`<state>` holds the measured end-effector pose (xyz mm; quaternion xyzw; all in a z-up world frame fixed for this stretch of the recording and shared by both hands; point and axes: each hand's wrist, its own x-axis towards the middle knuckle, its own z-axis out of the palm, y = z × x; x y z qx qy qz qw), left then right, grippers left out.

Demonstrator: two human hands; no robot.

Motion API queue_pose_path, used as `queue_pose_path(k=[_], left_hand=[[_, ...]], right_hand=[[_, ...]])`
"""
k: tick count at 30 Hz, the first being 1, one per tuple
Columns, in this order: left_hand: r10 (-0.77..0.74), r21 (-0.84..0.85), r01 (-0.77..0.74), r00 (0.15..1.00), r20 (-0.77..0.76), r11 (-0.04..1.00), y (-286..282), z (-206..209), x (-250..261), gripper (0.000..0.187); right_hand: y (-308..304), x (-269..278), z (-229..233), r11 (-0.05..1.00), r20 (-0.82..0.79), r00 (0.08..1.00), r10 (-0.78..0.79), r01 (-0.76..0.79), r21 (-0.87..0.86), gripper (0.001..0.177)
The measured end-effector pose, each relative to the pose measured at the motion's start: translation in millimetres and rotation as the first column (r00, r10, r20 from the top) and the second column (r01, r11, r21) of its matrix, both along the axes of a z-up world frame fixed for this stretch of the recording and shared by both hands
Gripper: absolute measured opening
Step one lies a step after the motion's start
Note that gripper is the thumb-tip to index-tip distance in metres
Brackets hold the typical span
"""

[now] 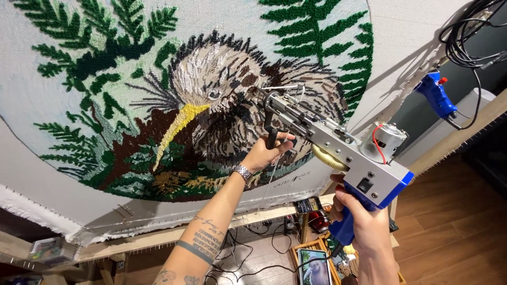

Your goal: Threading a tufting gun with yarn and using it to create a design on a rug stretched over a frame.

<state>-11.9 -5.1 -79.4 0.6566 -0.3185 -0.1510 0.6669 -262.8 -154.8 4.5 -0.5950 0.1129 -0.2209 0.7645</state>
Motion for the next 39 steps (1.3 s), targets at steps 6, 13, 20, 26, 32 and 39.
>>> queue_pose_path(k=[6, 13, 20, 26, 32, 39], left_hand=[[0.059, -0.009, -0.061, 0.990, -0.125, 0.998, 1.7, 10.1, -1.2, 0.028], [0.133, 0.149, -0.121, 0.988, -0.075, 0.981, 7.1, 19.8, 14.1, 0.045], [0.248, 0.118, -0.233, 0.960, -0.132, 0.965, 20.0, 33.6, 29.1, 0.018], [0.282, 0.216, -0.281, 0.959, 0.028, 0.935, 21.4, 38.8, 28.4, 0.046], [0.277, 0.243, -0.261, 0.960, -0.035, 0.934, 19.0, 46.5, 32.1, 0.052], [0.272, 0.128, -0.272, 0.962, 0.020, 0.954, 13.0, 51.1, 30.3, 0.029]], right_hand=[[14.9, 4.7, 4.0, 0.997, 0.017, 0.998, -0.065, 0.064, 0.052, 0.025], [35.5, 22.4, 4.9, 0.992, -0.014, 0.992, -0.122, 0.122, 0.014, 0.028], [43.4, 47.3, -6.5, 0.991, -0.023, 0.998, -0.062, 0.064, 0.119, 0.009], [39.6, 48.1, 1.3, 0.987, -0.082, 0.995, -0.052, 0.063, 0.146, 0.009], [33.1, 52.2, 5.4, 0.987, -0.074, 0.996, -0.058, 0.069, 0.146, 0.011], [31.0, 50.5, 9.5, 0.996, -0.005, 1.000, -0.024, 0.024, 0.090, 0.013]])
